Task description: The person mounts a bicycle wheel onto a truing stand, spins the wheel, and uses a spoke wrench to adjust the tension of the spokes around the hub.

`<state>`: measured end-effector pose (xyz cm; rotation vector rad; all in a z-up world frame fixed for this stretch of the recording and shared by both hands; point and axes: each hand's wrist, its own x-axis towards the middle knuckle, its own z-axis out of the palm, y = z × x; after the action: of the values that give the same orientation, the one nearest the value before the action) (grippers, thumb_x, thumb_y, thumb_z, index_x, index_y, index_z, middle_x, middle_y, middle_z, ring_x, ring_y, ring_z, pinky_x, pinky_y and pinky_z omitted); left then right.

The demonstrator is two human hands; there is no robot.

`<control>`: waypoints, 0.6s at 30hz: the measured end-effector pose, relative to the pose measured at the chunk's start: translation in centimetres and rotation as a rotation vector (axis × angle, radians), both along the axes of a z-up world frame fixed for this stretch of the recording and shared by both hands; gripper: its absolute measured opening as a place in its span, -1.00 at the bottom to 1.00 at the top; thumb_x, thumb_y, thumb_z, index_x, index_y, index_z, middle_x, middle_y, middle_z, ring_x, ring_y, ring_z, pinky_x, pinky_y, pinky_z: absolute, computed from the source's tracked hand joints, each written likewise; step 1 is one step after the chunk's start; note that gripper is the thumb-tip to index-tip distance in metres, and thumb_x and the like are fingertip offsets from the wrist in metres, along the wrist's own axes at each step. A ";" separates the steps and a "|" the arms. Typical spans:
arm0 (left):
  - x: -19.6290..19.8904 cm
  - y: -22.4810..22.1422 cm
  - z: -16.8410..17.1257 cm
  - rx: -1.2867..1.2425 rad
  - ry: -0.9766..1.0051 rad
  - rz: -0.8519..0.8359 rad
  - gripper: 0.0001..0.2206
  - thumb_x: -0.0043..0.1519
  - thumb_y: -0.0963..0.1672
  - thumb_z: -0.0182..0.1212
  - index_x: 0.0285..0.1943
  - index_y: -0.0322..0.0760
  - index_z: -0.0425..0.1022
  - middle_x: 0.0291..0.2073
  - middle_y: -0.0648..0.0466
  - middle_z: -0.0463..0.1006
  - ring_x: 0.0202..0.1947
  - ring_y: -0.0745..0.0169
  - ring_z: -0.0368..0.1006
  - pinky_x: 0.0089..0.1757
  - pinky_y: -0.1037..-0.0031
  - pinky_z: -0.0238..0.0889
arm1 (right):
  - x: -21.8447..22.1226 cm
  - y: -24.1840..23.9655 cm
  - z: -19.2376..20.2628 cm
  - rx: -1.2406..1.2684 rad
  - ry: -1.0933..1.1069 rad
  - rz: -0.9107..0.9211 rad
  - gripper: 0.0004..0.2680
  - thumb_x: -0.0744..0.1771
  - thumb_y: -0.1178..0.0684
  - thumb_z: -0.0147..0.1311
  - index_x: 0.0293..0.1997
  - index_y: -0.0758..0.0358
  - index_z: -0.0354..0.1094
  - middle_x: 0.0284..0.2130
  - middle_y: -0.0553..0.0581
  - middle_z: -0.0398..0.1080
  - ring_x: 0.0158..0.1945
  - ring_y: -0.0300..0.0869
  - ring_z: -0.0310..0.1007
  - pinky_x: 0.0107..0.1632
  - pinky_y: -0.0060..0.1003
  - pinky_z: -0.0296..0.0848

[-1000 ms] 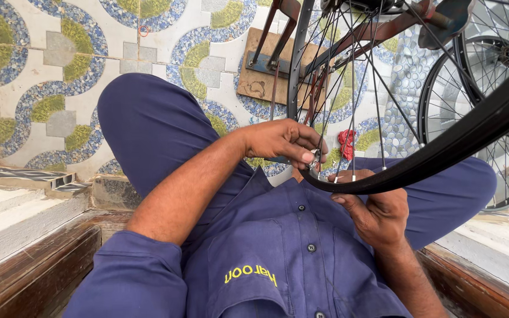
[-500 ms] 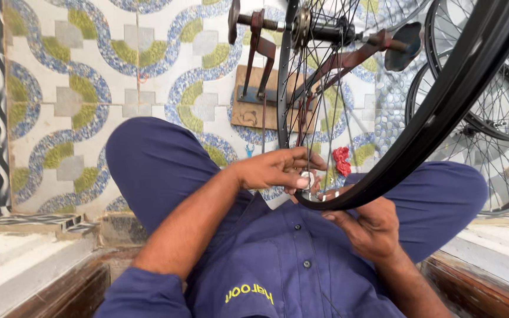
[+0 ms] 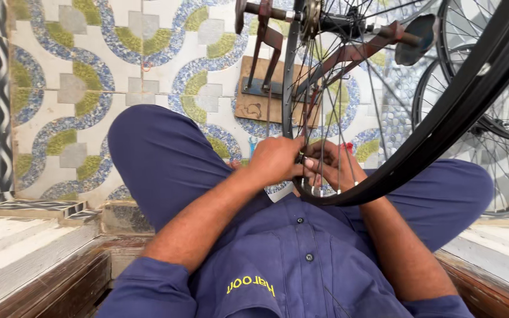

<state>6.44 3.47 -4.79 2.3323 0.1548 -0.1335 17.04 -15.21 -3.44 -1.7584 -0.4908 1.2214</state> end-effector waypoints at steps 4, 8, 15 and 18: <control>0.4 3.0 -2.0 -0.438 0.004 0.305 -0.51 0.30 0.15 0.14 0.15 -0.22 0.61 -0.21 -0.05 0.74 -0.18 0.09 0.70 -0.11 0.31 0.48 | 0.5 0.9 -0.4 -0.007 0.014 -0.026 -0.79 0.34 0.13 0.17 -0.01 0.45 0.30 -0.47 0.13 0.43 -0.47 -0.23 0.46 -0.43 -0.29 0.46; 1.3 2.6 -1.5 -0.632 -0.083 0.266 -0.28 0.27 0.17 0.23 0.44 -0.39 0.29 0.16 -0.20 0.51 0.05 0.02 0.56 -0.04 0.28 0.47 | 1.1 1.0 -0.3 -0.041 0.107 -0.005 -0.79 0.34 0.15 0.15 0.02 0.44 0.34 -0.47 0.12 0.47 -0.46 -0.21 0.51 -0.42 -0.31 0.49; 1.1 1.7 0.0 -0.715 -0.061 0.204 -0.20 0.14 0.12 0.37 0.45 -0.41 0.21 0.02 -0.14 0.61 -0.02 0.04 0.62 -0.04 0.29 0.52 | 2.3 2.7 -1.7 -0.156 -0.675 0.051 -0.72 0.28 0.14 0.25 0.06 0.44 0.44 -0.32 0.38 0.57 -0.26 -0.04 0.61 -0.23 -0.18 0.52; 1.3 1.5 0.0 -0.735 -0.060 0.204 -0.21 0.15 0.11 0.37 0.45 -0.43 0.21 0.02 -0.13 0.61 -0.03 0.06 0.62 -0.04 0.30 0.52 | 2.2 3.0 -2.5 -0.225 -0.537 0.060 -0.71 0.27 0.14 0.18 0.08 0.39 0.42 -0.32 0.38 0.58 -0.25 -0.02 0.67 -0.21 -0.16 0.55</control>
<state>7.69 5.02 -4.83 1.5762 0.2623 -0.0114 19.21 -12.21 -5.97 -2.2901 -0.7399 0.8567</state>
